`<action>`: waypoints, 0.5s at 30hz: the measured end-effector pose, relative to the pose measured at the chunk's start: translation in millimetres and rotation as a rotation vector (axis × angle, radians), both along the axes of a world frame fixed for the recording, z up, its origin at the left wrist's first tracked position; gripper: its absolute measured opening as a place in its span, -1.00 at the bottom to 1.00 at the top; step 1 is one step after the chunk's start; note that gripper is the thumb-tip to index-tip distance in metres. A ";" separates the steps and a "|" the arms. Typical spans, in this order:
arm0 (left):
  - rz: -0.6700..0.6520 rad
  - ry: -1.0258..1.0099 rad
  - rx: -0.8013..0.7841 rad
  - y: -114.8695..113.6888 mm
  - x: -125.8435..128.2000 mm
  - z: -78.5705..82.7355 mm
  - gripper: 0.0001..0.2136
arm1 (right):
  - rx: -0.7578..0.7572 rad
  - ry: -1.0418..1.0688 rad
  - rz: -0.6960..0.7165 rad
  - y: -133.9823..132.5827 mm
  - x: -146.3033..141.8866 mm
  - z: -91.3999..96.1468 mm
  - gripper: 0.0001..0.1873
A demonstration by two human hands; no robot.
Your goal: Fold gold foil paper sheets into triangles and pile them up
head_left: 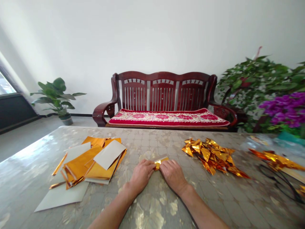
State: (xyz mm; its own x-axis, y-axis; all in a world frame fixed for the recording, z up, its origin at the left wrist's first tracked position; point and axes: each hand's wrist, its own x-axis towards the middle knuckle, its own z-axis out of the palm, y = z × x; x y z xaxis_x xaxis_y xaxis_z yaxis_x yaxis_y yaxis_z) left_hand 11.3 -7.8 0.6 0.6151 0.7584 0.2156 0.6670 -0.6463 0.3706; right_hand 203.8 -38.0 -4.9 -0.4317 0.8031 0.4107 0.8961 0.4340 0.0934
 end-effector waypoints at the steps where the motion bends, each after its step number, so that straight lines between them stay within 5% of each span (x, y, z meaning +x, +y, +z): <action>1: -0.003 0.001 0.004 0.4 -0.1 -0.5 -0.79 | 0.009 -0.002 -0.010 0.7 -0.3 -1.2 -0.79; 9: 0.079 0.092 0.140 0.7 9.0 -3.0 -0.74 | -0.015 0.056 -0.068 2.2 -2.5 -1.4 -0.76; 15: 0.112 0.056 0.150 -5.1 15.8 -6.8 -0.75 | -0.118 0.262 0.017 -4.8 -4.3 5.2 -0.92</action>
State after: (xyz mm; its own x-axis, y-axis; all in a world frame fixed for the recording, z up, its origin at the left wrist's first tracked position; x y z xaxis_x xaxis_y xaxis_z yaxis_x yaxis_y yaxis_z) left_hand 27.1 -12.9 -6.2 0.5426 0.7849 0.2993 0.7550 -0.6119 0.2357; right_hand 199.5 -42.8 0.3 -0.3368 0.8454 0.4145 0.8754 0.4433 -0.1927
